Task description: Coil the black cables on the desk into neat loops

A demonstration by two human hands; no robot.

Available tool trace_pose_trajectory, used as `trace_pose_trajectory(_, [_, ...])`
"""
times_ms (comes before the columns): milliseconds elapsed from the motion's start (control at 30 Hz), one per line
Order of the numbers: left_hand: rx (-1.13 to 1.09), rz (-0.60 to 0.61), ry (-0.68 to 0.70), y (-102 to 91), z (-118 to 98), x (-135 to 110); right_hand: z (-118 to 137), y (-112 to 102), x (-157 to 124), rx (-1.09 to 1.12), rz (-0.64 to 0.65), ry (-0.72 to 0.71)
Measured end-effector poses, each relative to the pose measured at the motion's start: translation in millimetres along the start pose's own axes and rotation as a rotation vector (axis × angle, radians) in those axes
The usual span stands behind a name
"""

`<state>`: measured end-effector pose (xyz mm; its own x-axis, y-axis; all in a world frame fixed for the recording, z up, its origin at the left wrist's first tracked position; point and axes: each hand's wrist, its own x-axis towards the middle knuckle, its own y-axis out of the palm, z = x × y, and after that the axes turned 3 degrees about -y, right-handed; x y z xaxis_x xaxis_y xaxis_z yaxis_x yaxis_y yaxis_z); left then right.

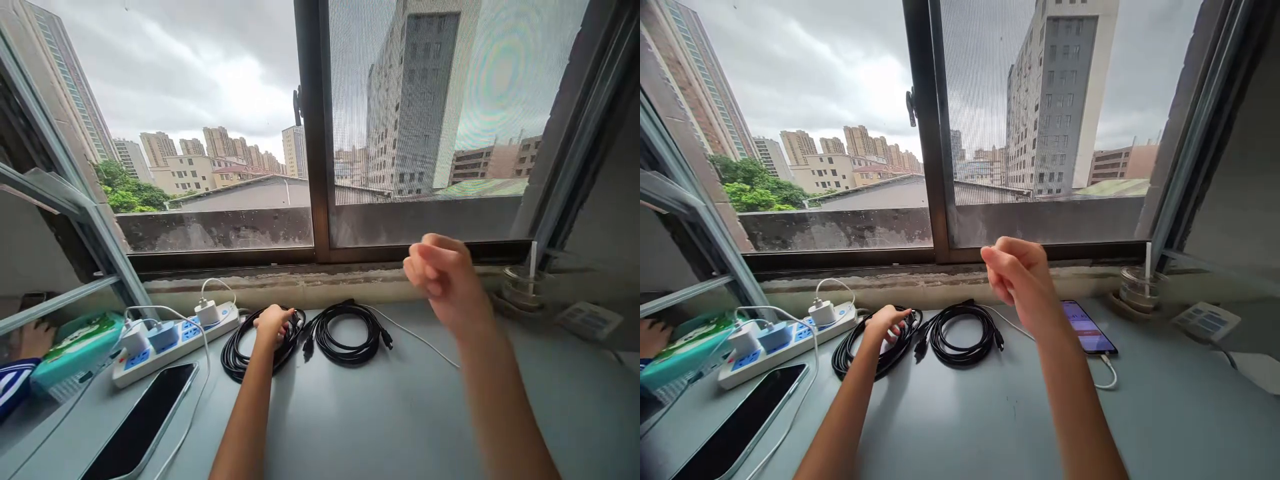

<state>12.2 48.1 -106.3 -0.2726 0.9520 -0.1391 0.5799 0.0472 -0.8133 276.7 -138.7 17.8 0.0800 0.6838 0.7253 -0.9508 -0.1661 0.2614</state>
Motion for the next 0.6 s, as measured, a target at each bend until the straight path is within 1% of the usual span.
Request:
trace_pose_trajectory(33, [0.042,0.017,-0.041,3.1,0,1,-4,2,2,-0.010,-0.049,0.034])
trace_pose_trajectory(100, [0.110,0.033,-0.093,6.6,0,1,-9,7,4,0.012,-0.095,0.069])
trace_pose_trajectory(200, [0.154,0.037,-0.098,6.8,-2,1,-7,12,3,0.034,-0.142,0.051])
trace_pose_trajectory(333, [0.151,0.060,-0.087,4.4,-2,-2,3,13,2,0.070,-0.214,0.008])
trace_pose_trajectory(467, [0.125,0.081,-0.083,-0.3,-4,-5,17,11,-1,0.148,-0.315,-0.035])
trace_pose_trajectory(533, [0.103,0.067,-0.074,-5.1,-7,-5,24,10,-3,0.171,-0.361,-0.053])
trace_pose_trajectory(600, [0.078,0.034,-0.069,-11.7,-9,-6,28,7,-5,0.163,-0.379,-0.079])
